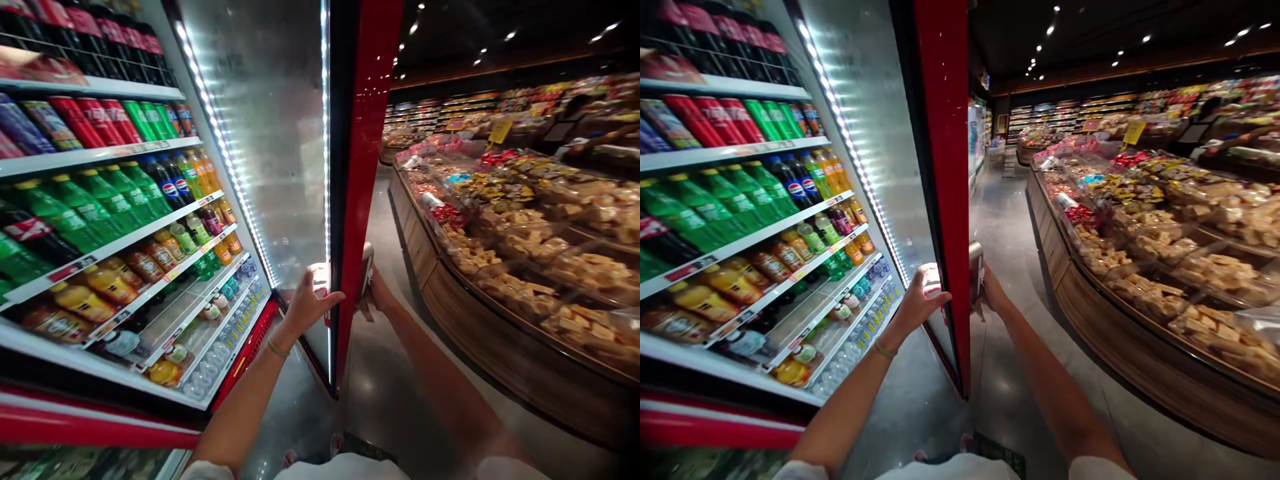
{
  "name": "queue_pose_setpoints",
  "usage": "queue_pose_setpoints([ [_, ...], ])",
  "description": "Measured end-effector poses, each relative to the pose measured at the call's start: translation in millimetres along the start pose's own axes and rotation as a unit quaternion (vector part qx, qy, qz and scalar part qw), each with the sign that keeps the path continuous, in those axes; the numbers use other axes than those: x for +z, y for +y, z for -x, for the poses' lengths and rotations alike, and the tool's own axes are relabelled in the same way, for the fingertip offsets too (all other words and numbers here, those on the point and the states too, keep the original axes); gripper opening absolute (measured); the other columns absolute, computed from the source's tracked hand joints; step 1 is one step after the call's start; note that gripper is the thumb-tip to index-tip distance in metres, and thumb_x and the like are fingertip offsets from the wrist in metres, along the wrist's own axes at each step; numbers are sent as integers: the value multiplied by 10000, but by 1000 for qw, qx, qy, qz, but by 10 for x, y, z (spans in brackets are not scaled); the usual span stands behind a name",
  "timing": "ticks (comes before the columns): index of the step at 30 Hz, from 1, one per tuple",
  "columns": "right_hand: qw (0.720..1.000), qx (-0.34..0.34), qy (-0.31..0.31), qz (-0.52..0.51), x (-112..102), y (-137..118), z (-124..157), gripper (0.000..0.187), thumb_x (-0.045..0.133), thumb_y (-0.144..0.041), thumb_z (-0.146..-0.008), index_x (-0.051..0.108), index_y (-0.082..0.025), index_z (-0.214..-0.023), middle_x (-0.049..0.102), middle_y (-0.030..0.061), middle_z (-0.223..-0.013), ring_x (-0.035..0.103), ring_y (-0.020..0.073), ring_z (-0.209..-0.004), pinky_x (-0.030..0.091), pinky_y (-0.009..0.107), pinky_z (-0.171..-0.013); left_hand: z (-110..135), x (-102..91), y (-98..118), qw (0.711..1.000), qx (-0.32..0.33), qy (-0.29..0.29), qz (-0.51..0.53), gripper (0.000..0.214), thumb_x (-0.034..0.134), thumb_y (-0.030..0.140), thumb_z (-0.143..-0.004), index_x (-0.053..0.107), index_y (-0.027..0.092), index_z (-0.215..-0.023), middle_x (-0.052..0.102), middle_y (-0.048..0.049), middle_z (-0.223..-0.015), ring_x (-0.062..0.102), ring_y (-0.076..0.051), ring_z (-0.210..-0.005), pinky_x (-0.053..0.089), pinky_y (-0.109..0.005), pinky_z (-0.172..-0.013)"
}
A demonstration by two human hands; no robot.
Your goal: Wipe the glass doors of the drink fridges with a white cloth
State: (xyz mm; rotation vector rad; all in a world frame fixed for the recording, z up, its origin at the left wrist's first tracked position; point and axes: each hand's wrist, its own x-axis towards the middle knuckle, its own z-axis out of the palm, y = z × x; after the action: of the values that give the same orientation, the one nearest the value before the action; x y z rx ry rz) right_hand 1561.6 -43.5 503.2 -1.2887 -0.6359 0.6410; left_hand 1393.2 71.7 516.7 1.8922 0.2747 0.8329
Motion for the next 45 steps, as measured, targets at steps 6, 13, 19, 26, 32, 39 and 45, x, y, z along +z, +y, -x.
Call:
queue_pose_setpoints([
  [6, 982, -41, -168, 79, 632, 126, 202, 676, 460, -853, -837, 579, -225, -615, 605, 30, -555, 539, 161, -500, 487, 295, -481, 561, -674, 85, 996, -51, 73, -14, 692, 801, 607, -769, 502, 256, -1285, 619, -117, -1332, 681, -249, -1131, 622, -407, -903],
  [13, 894, -181, -395, 107, 1787, 319, 358, 602, 323, -720, -992, 679, -262, -1152, 745, 70, -1053, 704, 255, -1008, 578, 433, -956, 1386, -1692, 49, 953, -16, 259, -157, 586, 679, 537, -907, 520, 234, -1382, 642, -141, -1338, 669, -252, -1192, 595, -410, -977],
  [19, 806, -246, -517, 150, 3074, 530, 354, 457, 312, -557, -1057, 615, -234, -1172, 712, 60, -1051, 668, 221, -1015, 560, 366, -914, 1872, -2479, 566, 739, 91, 482, -462, 293, 644, 332, -961, 650, 228, -1235, 632, -104, -1251, 621, -218, -1217, 528, -426, -1073],
  [26, 778, -245, -552, 170, 4622, 849, 322, 242, 416, -454, -1029, 527, -240, -1000, 629, -10, -868, 593, 182, -805, 489, 326, -766, 1978, -3624, 653, 711, 8, 414, -568, 231, 600, 301, -981, 704, 232, -1176, 646, -84, -1185, 637, -212, -1143, 535, -405, -1039],
  [32, 794, -252, -524, 176, 5863, 1129, 276, 121, 453, -349, -1012, 462, -249, -943, 608, -10, -873, 565, 168, -786, 413, 283, -710, 1996, -4620, 389, 642, -10, 347, -684, 272, 531, 198, -985, 720, 200, -1180, 647, -118, -1249, 591, -253, -1175, 527, -455, -1038],
  [39, 818, -243, -485, 194, 6900, 1272, 96, 121, 477, -293, -1013, 443, -245, -907, 603, 4, -842, 537, 171, -768, 348, 268, -676, 1819, -5234, 362, 624, -13, 269, -734, 292, 538, 135, -960, 707, 174, -1195, 687, -104, -1205, 598, -259, -1144, 544, -418, -997],
  [45, 827, -225, -488, 164, 7095, 1322, -22, 140, 574, -281, -961, 487, -237, -861, 599, -16, -780, 524, 157, -726, 324, 260, -662, 1718, -5537, 188, 638, -25, 265, -723, 297, 521, 144, -970, 707, 185, -1198, 687, -107, -1208, 601, -248, -1174, 543, -413, -1014],
])
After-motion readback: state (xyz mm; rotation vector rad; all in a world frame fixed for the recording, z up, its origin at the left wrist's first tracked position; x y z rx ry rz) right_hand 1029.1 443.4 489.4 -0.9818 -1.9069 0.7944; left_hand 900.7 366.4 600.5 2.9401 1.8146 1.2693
